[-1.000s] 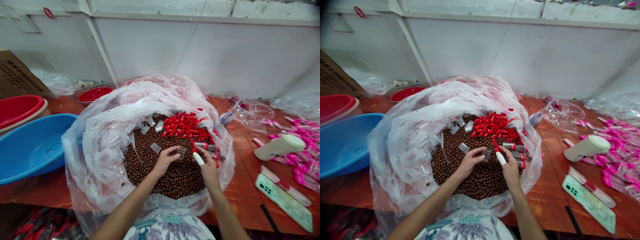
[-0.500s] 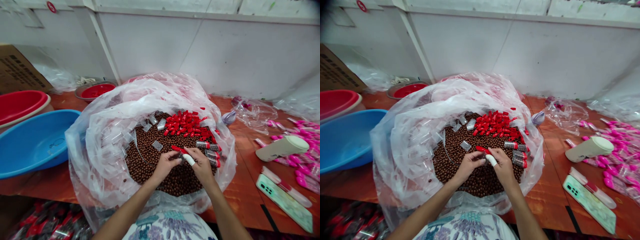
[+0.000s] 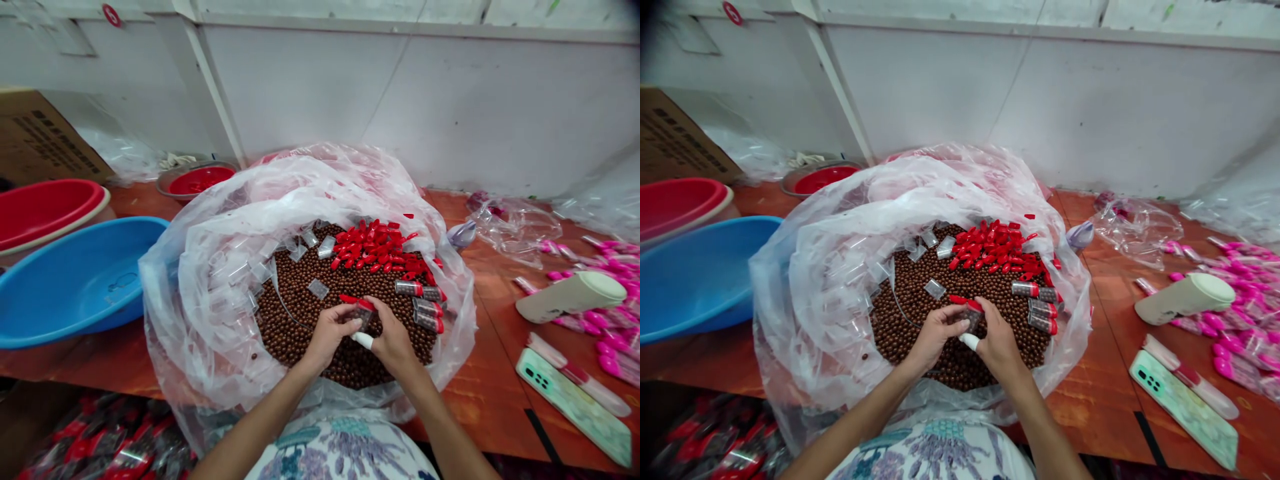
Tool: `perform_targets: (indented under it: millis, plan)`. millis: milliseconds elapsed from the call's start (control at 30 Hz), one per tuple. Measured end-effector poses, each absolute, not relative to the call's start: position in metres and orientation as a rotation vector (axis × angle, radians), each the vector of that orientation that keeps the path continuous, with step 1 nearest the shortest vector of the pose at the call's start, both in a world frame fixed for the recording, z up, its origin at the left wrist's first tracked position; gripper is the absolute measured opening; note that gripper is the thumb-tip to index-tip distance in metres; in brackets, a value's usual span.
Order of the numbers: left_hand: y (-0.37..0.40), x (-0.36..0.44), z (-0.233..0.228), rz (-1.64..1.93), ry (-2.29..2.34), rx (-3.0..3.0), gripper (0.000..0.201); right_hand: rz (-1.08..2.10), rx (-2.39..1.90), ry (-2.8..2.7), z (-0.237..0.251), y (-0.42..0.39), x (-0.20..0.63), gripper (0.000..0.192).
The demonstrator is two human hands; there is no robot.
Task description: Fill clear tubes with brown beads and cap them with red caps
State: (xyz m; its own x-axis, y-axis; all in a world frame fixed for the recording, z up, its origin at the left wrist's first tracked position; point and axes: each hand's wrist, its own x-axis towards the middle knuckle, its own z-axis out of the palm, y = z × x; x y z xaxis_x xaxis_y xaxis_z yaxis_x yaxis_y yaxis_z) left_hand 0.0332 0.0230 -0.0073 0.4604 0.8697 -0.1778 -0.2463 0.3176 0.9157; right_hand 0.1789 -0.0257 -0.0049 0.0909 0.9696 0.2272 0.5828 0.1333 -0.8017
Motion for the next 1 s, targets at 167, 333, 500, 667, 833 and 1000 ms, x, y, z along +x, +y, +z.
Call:
perform_targets:
  millis: [167,333,500,667,833,1000]
  plan:
    - [0.020,0.030,-0.002,0.811,0.800,1.022,0.033,0.865,-1.415,-1.364,0.006,-0.028,0.181,0.038]
    - [0.017,0.031,0.000,0.805,0.781,1.079,0.036,0.777,-1.424,-1.077,0.001,-0.035,0.171,0.027]
    - [0.016,0.027,-0.001,0.822,0.792,1.084,0.036,0.711,-1.402,-1.393,-0.002,-0.036,0.177,0.032]
    - [0.017,0.024,-0.002,0.817,0.817,1.063,0.037,0.455,-1.385,-1.763,-0.008,-0.032,0.180,0.066]
    - [0.014,0.021,0.000,0.826,0.839,1.088,0.035,0.293,-1.392,-1.825,-0.018,-0.030,0.176,0.057]
    - [0.012,0.019,0.001,0.787,0.839,1.088,0.035,0.320,-1.403,-1.810,-0.022,-0.032,0.175,0.056]
